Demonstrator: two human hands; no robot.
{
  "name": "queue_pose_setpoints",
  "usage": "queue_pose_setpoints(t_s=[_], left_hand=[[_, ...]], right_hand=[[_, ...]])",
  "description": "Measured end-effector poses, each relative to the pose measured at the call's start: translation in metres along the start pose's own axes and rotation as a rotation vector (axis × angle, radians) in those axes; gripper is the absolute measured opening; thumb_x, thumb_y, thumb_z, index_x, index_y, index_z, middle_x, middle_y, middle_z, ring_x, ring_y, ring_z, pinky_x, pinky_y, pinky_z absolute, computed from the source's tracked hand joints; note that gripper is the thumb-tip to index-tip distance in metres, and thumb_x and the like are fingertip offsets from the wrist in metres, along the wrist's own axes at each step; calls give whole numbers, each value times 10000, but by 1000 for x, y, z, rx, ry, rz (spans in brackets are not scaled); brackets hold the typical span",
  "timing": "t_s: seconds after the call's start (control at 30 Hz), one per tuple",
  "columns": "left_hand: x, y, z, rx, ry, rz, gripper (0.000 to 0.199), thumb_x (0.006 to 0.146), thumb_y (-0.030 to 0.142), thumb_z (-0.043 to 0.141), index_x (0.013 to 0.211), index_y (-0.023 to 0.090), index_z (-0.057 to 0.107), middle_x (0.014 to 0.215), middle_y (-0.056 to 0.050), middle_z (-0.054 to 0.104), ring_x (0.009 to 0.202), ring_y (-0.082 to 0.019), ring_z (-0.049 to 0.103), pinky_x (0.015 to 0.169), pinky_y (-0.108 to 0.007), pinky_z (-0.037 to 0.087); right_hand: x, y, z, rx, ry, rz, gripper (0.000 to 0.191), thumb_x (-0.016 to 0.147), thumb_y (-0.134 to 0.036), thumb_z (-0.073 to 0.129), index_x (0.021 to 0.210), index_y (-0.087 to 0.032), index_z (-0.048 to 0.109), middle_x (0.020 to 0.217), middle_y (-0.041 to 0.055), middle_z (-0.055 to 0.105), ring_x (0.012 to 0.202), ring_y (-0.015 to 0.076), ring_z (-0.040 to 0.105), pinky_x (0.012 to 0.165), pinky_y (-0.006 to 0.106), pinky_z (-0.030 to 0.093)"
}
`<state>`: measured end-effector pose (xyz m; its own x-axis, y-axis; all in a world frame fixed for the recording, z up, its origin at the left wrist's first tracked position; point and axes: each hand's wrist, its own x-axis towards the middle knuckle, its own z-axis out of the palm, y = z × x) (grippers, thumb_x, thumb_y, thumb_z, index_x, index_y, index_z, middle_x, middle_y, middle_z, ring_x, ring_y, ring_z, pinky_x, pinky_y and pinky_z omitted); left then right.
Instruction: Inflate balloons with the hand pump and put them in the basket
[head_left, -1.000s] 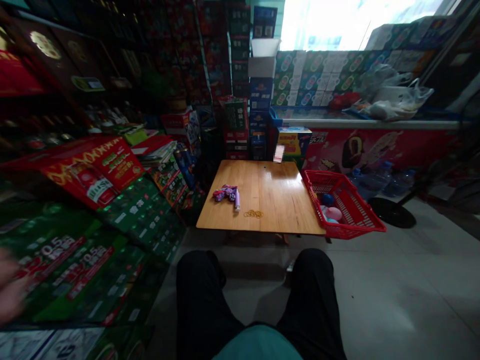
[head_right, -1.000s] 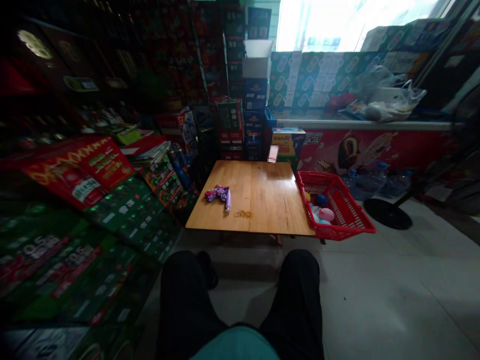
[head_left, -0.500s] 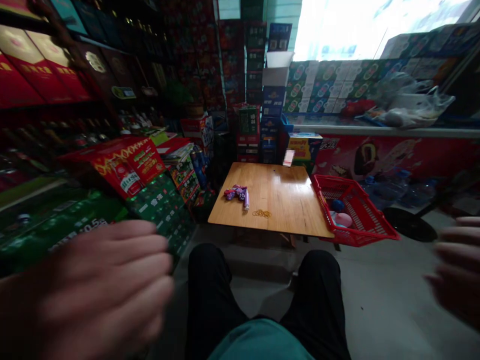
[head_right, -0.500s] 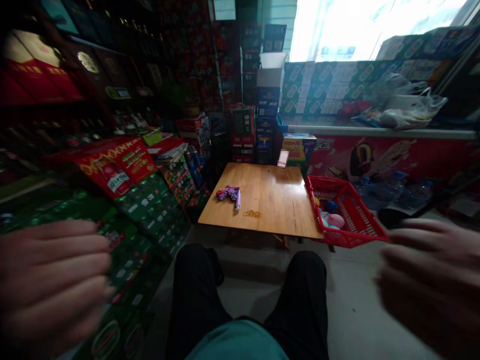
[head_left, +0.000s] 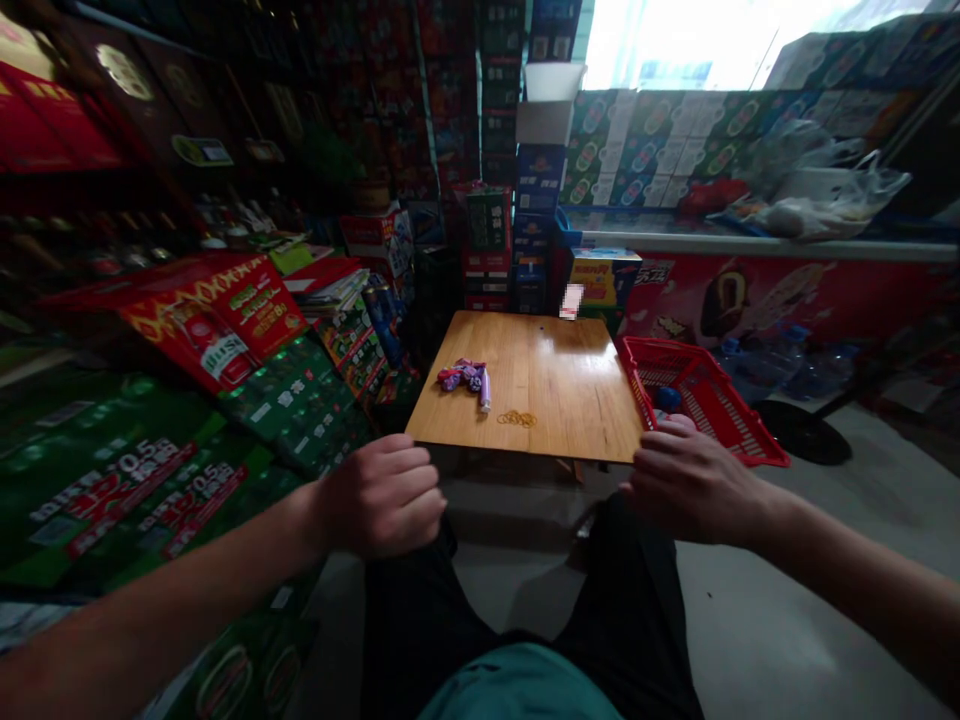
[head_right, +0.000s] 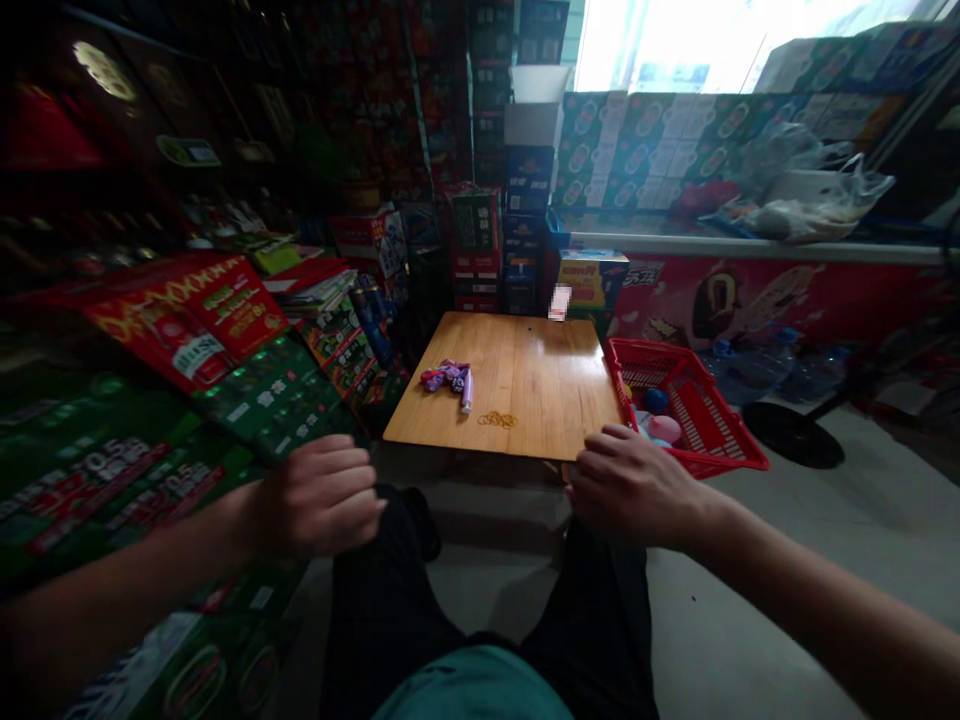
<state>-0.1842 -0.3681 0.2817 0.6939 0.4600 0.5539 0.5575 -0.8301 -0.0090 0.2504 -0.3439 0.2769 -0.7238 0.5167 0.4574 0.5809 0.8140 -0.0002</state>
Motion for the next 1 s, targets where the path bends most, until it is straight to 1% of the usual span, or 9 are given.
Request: queue_pose_setpoints(t_s=[0.03,0.07,0.13,0.23,0.3,0.5,0.6,0.73,1.0], left_hand=[[18,-13,26,18,-66,83,243,853,296,614,625,240,554,602,-12,550,622,-181,537,638,-354,383],[32,-26,53,52,-74,60,259,871,270,585,619,229,545,616,-24,558,639,-186,539,649,-361,376],[48,-53,104,72,-16,-160,295,899,261,540,608,215,529,631,-42,564,655,-191,541,663,-361,370],[57,-100,170,-31,64,-583,330,921,314,545,608,213,505,631,-33,568,657,-181,553,655,-330,374],[61,-136,205,-65,127,-765,304,911,328,565,631,214,529,667,-34,605,676,-183,577,649,-314,387],[63,-238,290,-34,194,-949,153,877,247,562,746,205,628,838,-85,686,824,-234,642,757,-338,472],[55,-266,322,-23,202,-984,90,858,231,581,815,201,654,931,-104,694,937,-264,649,859,-374,493],[45,-283,349,-8,199,-957,120,870,235,600,960,207,675,1056,-107,690,1074,-289,625,1000,-424,465],[48,-310,371,67,127,-895,325,846,191,642,1168,208,685,1168,-131,667,1129,-317,593,1037,-475,440]], right_hand=[[24,-2,16,-3,-70,-70,287,932,-295,566,663,-208,612,657,45,602,661,162,500,662,333,334],[39,-3,38,-16,-95,-72,269,933,-264,562,675,-200,604,660,45,599,657,162,493,669,336,329],[48,3,89,-1,-98,29,261,925,-243,570,669,-190,578,664,50,598,673,169,504,676,334,327],[40,25,155,94,-123,207,282,931,-254,573,658,-192,543,673,53,593,696,177,527,664,319,326],[37,44,184,182,-129,321,296,934,-268,576,653,-196,513,670,43,578,690,171,534,649,304,328],[65,114,246,406,-48,678,402,959,-380,562,621,-206,429,615,-6,489,586,136,469,568,276,296],[84,148,281,493,-11,771,437,959,-434,560,613,-208,417,573,-31,420,545,124,420,540,273,274],[103,179,323,608,58,801,427,946,-428,579,608,-205,442,580,-29,425,556,124,425,545,271,296],[127,187,372,772,102,921,427,931,-423,603,588,-206,468,563,-19,436,557,134,433,547,279,315]])
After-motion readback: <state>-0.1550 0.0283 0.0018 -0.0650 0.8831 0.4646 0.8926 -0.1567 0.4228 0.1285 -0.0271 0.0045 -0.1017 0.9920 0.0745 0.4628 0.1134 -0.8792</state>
